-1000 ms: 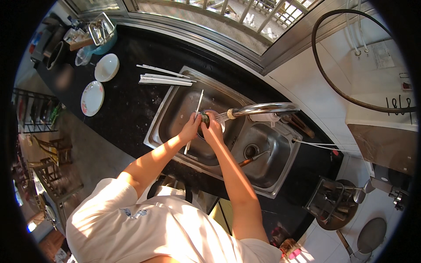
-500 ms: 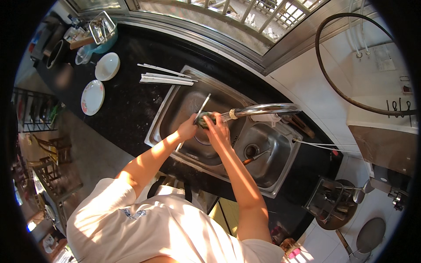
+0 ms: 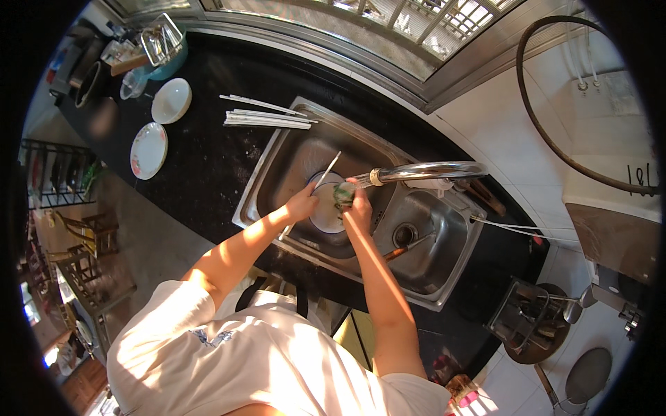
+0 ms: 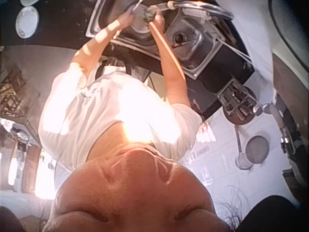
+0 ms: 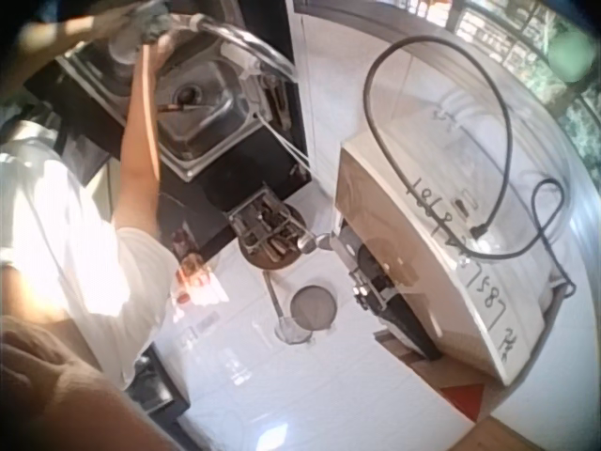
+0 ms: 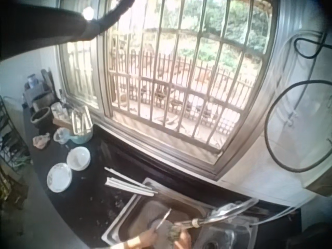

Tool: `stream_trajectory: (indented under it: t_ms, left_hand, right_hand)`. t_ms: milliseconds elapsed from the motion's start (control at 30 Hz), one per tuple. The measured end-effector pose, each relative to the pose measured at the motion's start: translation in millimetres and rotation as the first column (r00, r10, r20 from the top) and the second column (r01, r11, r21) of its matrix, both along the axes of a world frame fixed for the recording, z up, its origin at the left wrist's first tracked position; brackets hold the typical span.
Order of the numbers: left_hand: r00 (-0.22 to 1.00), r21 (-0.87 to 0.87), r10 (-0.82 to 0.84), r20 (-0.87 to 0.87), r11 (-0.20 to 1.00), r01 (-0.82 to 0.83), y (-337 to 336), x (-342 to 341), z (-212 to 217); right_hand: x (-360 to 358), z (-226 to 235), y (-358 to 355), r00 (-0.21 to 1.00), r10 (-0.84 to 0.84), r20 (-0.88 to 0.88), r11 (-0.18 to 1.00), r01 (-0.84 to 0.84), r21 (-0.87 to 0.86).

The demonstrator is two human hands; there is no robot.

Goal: The person washes chopsticks, bowls, a metal pot, and a plate in a sink using a sponge and running water. They scrub each item and rinse it before placing it on the counter.

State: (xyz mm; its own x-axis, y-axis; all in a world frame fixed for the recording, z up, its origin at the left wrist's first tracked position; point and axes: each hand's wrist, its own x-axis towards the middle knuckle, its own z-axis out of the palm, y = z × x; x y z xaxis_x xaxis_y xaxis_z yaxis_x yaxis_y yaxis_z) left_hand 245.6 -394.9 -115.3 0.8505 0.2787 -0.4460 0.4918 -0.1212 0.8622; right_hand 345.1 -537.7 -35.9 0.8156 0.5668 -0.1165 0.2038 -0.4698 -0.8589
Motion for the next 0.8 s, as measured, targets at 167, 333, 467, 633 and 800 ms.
stream_trajectory:
  t_ms: [167,333,467,633,800]
  left_hand:
    - [0.983,0.087,0.184,0.014,0.979,-0.185,-18,3,23]
    - [0.986,0.264,0.162,-0.037,0.953,-0.147,-19,-5,32]
    - [0.991,0.293,0.079,-0.108,0.955,-0.044,-13,-11,28]
    - [0.992,0.192,0.088,-0.095,0.979,-0.068,-2,-11,-5]
    - [0.985,0.251,0.129,-0.113,0.963,-0.097,-4,1,5]
  right_hand:
    - [-8,-36,-4,0.884,-0.394,-0.251,0.912,0.409,0.008]
    - [-25,-22,1,0.813,-0.429,-0.394,0.846,0.210,-0.489]
    - [-21,-48,-19,0.835,-0.251,-0.490,0.945,0.102,-0.310]
    - [-20,-45,-22,0.806,-0.157,-0.571,0.987,0.123,-0.098]
    - [-6,-48,-10,0.969,-0.105,-0.223,0.890,-0.008,-0.455]
